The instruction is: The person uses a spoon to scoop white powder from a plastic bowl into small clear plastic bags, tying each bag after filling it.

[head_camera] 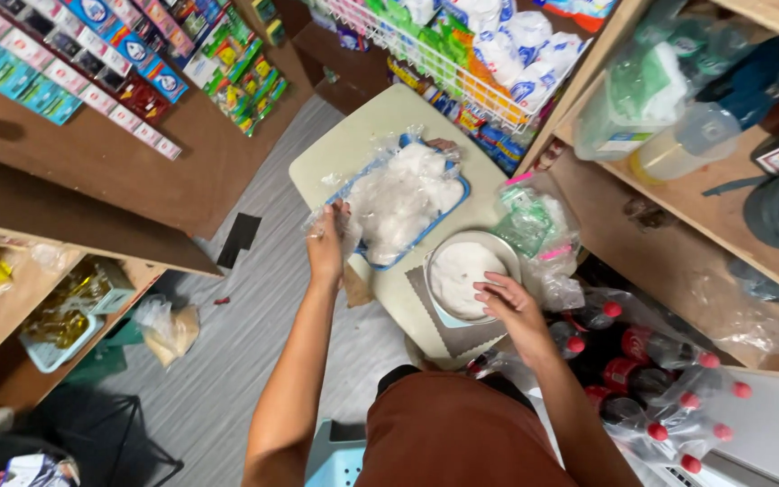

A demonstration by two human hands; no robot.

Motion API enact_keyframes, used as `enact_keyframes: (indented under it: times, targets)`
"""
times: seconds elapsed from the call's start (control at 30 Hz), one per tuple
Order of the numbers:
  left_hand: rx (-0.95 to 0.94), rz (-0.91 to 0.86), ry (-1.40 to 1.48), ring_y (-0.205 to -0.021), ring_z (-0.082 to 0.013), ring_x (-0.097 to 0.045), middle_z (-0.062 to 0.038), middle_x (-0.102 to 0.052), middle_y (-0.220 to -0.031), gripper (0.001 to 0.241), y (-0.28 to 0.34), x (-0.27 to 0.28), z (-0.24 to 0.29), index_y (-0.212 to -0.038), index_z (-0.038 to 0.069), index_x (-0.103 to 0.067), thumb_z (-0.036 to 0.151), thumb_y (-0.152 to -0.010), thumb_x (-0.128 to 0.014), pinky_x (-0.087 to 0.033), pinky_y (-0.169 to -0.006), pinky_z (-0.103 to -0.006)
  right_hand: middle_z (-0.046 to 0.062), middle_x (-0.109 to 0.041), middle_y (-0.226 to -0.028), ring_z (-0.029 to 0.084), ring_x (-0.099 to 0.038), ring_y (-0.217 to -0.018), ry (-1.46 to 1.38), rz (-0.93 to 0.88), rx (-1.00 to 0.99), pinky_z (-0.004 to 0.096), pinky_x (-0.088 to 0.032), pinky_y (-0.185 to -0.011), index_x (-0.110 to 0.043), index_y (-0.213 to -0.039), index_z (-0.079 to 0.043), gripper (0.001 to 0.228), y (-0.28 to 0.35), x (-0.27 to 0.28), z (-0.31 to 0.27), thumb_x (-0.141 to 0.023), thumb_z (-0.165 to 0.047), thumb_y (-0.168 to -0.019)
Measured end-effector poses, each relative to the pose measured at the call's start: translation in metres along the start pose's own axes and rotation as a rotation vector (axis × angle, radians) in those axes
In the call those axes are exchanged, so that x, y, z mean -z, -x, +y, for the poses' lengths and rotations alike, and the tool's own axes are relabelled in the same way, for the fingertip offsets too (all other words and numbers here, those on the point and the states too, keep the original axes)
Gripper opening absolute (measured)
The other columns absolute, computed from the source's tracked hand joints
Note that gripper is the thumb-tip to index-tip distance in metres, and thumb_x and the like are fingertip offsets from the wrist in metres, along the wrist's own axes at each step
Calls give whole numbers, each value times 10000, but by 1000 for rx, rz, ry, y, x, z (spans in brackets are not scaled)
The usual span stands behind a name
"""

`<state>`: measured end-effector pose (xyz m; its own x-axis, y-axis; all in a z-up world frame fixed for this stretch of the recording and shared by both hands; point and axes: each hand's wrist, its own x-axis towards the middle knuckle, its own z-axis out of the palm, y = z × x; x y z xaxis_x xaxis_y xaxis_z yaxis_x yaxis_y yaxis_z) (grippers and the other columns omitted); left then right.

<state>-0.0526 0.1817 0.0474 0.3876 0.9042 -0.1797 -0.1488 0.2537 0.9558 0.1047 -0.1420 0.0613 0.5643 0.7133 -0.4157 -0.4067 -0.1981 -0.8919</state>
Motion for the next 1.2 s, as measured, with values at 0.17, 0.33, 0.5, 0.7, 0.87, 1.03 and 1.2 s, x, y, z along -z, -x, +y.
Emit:
enact_keyframes:
  times: [0.17,0.33,0.5,0.7,0.87,1.03,1.2]
  targets:
    - [-71,123,-68,-1109,-187,-642,-101,-710,-1198,492,-44,25,-78,-1269,-54,-681,367,-1085,-506,-495,-989,-322,117,-712,-1300,212,-680,-1158,53,12,-73,334,-519,-953,-567,-1389,-54,439,6,-3,-1,-616,-181,-972]
    - [-51,118,-194,-1342,-241,-506,-143,-540,-1467,580,-45,-3,-118,-1461,-43,-493,407,-1097,-467,-372,-1124,-339,122,-735,-1257,221,-698,-1135,20,20,-92,336,-528,-946,-600,-1363,-48,420,9,1,13,-623,-188,-968]
    - [41,90,-367,-1430,-275,-464,-177,-448,-1584,716,-18,-36,-108,-1572,1,-341,457,-1041,-490,-343,-1162,-340,96,-739,-1246,179,-694,-1095,36,45,-67,320,-521,-912,-631,-1330,-54,373,13,10,21,-628,-182,-979]
    - [39,112,-558,-1428,-334,-443,-215,-393,-1607,738,51,-64,-39,-1610,30,-250,442,-1043,-483,-330,-1173,-381,68,-760,-1162,151,-710,-976,31,236,-25,283,-538,-789,-654,-1285,-61,338,1,37,30,-624,-206,-981]
    - [-124,154,-557,-1446,-364,-428,-247,-381,-1611,676,63,-36,-91,-1600,9,-266,387,-1083,-482,-340,-1167,-425,4,-712,-1016,110,-649,-833,-8,488,-8,267,-483,-608,-683,-1187,-54,319,-61,79,55,-635,-303,-994]
    - [-183,131,-534,-1372,-336,-494,-227,-447,-1543,553,110,-52,-58,-1527,0,-402,342,-1098,-468,-401,-1106,-407,24,-647,-905,123,-615,-733,-77,544,-93,288,-454,-536,-680,-1107,-20,360,-142,114,98,-701,-352,-969]
    - [-138,-88,-447,-1218,-233,-602,-157,-643,-1358,423,141,-70,-44,-1358,-5,-581,295,-1084,-459,-451,-1021,-334,26,-653,-871,169,-621,-718,-3,778,-243,361,-545,-601,-609,-1133,-71,428,-162,89,74,-835,-317,-864]
